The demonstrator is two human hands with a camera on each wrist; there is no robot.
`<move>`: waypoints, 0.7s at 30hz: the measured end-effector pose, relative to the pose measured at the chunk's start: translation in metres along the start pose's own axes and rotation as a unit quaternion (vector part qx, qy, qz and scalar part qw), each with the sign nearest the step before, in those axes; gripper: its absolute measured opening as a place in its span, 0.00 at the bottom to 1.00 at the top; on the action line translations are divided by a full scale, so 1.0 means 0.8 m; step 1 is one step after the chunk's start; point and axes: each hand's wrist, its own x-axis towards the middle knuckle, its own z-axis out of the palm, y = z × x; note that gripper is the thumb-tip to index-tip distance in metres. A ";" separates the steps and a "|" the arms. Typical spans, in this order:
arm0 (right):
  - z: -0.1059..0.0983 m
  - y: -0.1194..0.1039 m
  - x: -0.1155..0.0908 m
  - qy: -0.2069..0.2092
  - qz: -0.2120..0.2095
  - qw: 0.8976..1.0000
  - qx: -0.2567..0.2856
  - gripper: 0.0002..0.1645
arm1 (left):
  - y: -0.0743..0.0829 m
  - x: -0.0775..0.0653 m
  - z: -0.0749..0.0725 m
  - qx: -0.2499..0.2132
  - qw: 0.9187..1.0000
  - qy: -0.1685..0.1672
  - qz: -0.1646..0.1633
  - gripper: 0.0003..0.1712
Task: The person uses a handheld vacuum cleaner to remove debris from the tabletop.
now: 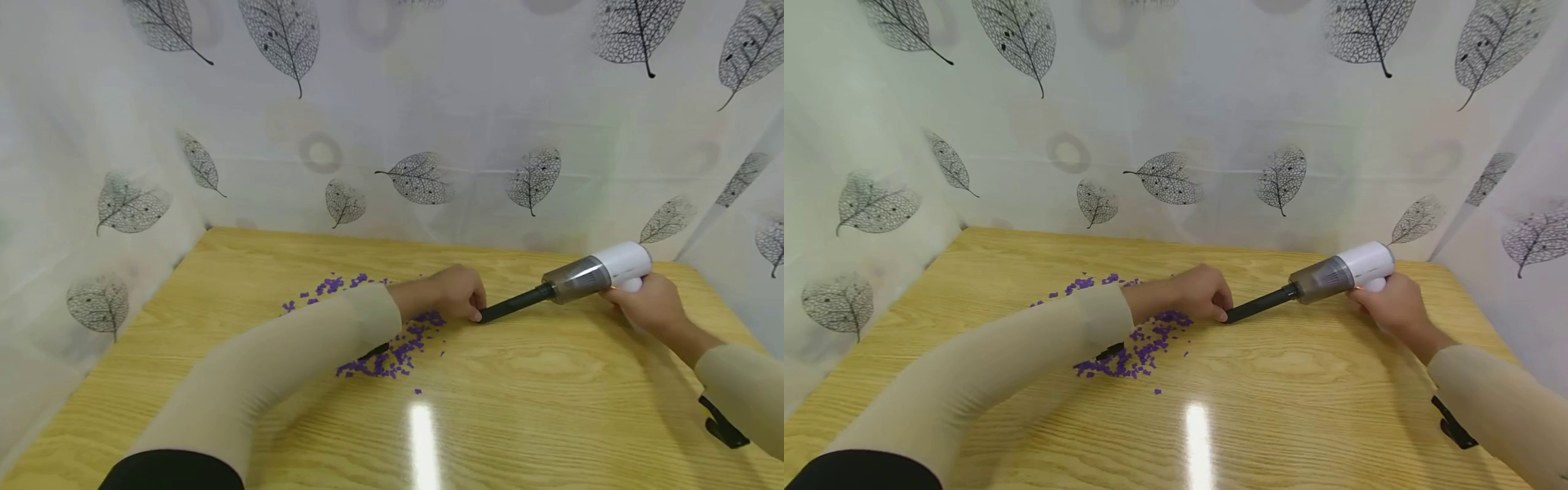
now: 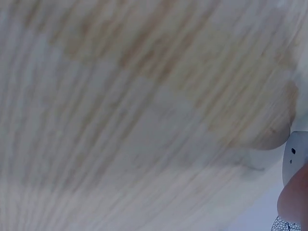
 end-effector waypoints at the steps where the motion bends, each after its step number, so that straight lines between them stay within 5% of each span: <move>1: 0.000 0.002 -0.001 0.000 -0.001 1.000 -0.001 0.28 | 0.003 0.000 0.000 -0.001 1.000 -0.004 -0.001 0.10; 9: 0.005 -0.005 -0.007 0.013 -0.019 1.000 0.008 0.26 | 0.006 -0.011 -0.002 0.026 0.999 -0.023 -0.002 0.11; 21: 0.022 -0.041 -0.012 0.005 -0.041 0.999 0.020 0.23 | -0.001 -0.049 -0.004 -0.001 0.999 -0.043 -0.025 0.08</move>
